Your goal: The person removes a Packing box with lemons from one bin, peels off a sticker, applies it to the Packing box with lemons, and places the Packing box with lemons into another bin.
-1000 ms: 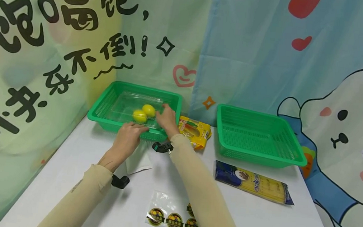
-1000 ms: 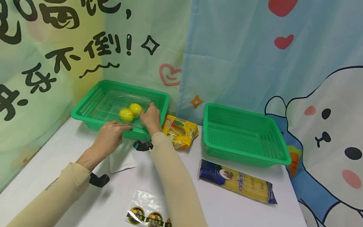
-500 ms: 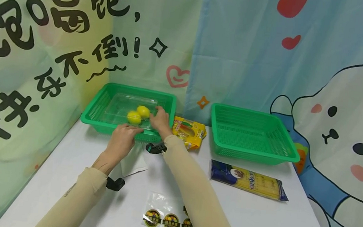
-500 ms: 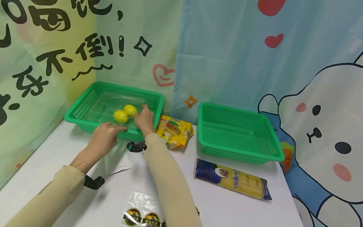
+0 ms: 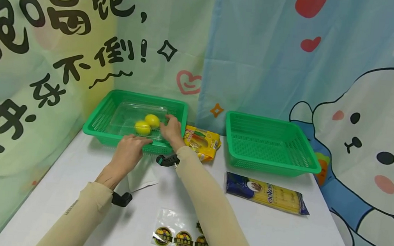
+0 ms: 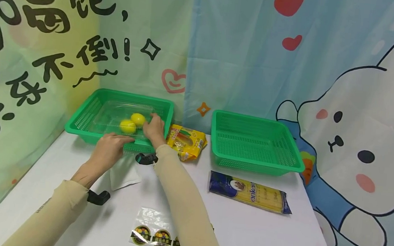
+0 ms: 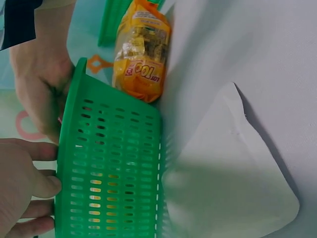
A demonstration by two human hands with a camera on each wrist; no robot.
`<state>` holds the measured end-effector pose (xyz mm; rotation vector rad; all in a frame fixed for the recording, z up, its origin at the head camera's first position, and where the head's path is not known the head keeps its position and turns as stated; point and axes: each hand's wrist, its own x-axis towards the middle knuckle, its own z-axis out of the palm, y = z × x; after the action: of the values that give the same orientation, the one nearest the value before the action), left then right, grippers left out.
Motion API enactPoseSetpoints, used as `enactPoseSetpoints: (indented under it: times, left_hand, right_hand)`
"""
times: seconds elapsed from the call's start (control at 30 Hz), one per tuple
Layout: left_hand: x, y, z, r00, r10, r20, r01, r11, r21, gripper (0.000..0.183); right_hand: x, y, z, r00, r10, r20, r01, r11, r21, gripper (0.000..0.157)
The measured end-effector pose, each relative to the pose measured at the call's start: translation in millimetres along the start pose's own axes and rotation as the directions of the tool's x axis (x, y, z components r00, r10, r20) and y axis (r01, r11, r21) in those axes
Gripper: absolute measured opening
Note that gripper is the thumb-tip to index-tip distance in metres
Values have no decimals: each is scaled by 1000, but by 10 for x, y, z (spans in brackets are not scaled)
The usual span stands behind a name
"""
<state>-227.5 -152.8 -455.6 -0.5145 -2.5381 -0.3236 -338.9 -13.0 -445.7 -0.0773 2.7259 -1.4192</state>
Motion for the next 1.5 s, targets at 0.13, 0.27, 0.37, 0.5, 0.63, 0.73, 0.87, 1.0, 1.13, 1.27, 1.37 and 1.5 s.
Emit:
enactPoseSetpoints:
  times: [0.13, 0.27, 0.37, 0.5, 0.63, 0.73, 0.87, 1.0, 1.13, 1.27, 1.37, 1.5]
  left_hand:
    - [2, -8, 9, 1000, 7, -3, -7, 1000, 1, 41]
    - [2, -8, 21, 1000, 8, 4, -8, 1000, 4, 40]
    - [3, -8, 21, 1000, 9, 12, -9, 1000, 2, 40]
    - [-2, -11, 7, 1000, 8, 11, -8, 1000, -5, 41]
    - [-13, -14, -18, 1000, 5, 5, -5, 1000, -7, 42]
    - [-15, -14, -28, 1000, 6, -2, -6, 1000, -7, 41]
    - [-14, -13, -27, 1000, 7, -12, -7, 1000, -5, 41]
    - [-10, -7, -22, 1000, 8, -4, -8, 1000, -11, 41]
    - [-8, 4, -25, 1000, 5, 16, -5, 1000, -5, 41]
    - [-3, 11, -36, 1000, 4, 21, -4, 1000, 6, 41]
    - [0, 15, -39, 1000, 5, 19, -5, 1000, -2, 41]
    - [-2, 7, -28, 1000, 2, 22, -2, 1000, -7, 40]
  right_hand:
    - [-14, 2, -14, 1000, -17, -19, 17, 1000, 12, 47]
    - [-23, 0, -21, 999, -10, -37, 11, 1000, 22, 46]
    - [-27, -16, -28, 999, 15, -48, -13, 999, 40, 45]
    - [-31, -45, -39, 997, 28, -66, -25, 999, 48, 43]
    - [-37, -65, -35, 996, 11, -88, -8, 999, 35, 42]
    - [-44, -68, -31, 995, 6, -102, -2, 999, 46, 41]
    - [-57, -67, -34, 994, 3, -112, 4, 998, 62, 40]
    - [-71, -64, -44, 992, 0, -122, 9, 998, 68, 39]
    - [-84, -71, -58, 991, -15, -135, 25, 997, 74, 37]
    - [-95, -97, -78, 989, -40, -143, 52, 995, 84, 35]
    - [-106, -123, -103, 988, -50, -147, 64, 994, 88, 34]
    - [-122, -158, -145, 985, -66, -157, 79, 994, 78, 34]
